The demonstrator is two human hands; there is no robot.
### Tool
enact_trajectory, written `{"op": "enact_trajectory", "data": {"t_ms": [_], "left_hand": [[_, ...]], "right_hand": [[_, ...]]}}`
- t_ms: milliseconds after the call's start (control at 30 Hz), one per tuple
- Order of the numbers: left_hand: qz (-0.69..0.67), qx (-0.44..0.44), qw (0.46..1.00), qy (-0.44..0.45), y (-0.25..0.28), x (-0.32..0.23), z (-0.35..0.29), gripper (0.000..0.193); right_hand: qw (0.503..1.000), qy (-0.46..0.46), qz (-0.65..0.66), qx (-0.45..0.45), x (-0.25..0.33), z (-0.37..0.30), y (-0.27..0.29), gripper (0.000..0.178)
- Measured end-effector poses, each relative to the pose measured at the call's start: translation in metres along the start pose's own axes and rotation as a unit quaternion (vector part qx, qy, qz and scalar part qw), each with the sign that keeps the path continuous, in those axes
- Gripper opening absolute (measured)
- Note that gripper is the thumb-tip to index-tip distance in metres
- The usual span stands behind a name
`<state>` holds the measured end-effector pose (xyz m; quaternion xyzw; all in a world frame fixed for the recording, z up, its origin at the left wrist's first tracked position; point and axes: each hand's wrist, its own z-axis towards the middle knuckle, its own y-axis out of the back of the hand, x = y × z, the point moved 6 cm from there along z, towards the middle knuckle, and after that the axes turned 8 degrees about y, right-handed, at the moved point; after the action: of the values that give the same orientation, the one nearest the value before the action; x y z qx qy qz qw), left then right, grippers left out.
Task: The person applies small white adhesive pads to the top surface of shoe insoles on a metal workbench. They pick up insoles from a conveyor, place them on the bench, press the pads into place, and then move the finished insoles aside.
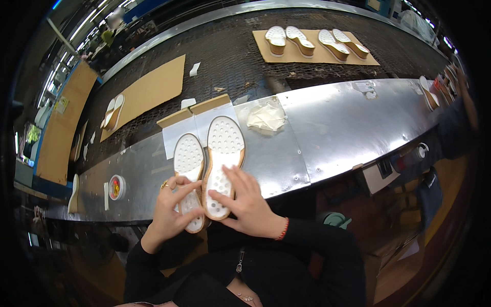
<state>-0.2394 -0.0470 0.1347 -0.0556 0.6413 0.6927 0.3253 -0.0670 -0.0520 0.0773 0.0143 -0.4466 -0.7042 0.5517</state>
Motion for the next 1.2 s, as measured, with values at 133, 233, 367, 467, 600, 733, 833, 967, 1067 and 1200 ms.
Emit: {"op": "enact_trajectory", "data": {"t_ms": [133,233,367,467,600,733,833,967,1067,1200], "left_hand": [[0.013,0.120,0.993,0.002,-0.016,0.007,-0.019,0.095],[-0.096,0.154,0.983,0.010,-0.025,0.018,-0.016,0.102],[-0.113,0.105,0.988,-0.014,-0.017,0.040,0.006,0.100],[-0.115,0.113,0.987,-0.026,-0.013,0.047,0.018,0.102],[-0.009,0.126,0.992,-0.030,-0.002,0.040,0.021,0.109],[0.015,0.087,0.995,-0.050,0.016,0.028,0.035,0.103],[0.037,0.086,0.989,-0.113,0.022,0.019,0.046,0.082],[-0.047,0.040,0.991,-0.116,0.045,0.040,0.091,0.044],[-0.023,-0.058,0.995,-0.077,0.060,0.085,0.165,0.028],[0.017,0.019,0.999,0.047,0.032,0.158,0.243,0.029]], "right_hand": [[0.999,-0.019,0.034,0.025,-0.015,-0.007,0.009,0.069],[0.991,-0.005,0.130,0.035,-0.027,0.002,0.005,0.070],[0.990,-0.008,0.138,0.019,-0.037,0.010,0.001,0.069],[0.993,-0.001,0.117,0.030,-0.038,0.012,-0.001,0.068],[0.990,-0.009,0.132,0.041,-0.041,0.012,0.000,0.065],[0.990,-0.016,0.128,0.062,-0.042,0.015,0.002,0.065],[0.989,0.000,0.107,0.105,-0.042,0.017,0.004,0.073],[0.986,-0.024,0.136,0.096,-0.048,0.018,0.009,0.095],[0.990,0.018,0.129,0.053,-0.049,0.017,0.011,0.105],[0.985,0.002,0.172,-0.006,-0.057,0.012,0.016,0.098]]}}
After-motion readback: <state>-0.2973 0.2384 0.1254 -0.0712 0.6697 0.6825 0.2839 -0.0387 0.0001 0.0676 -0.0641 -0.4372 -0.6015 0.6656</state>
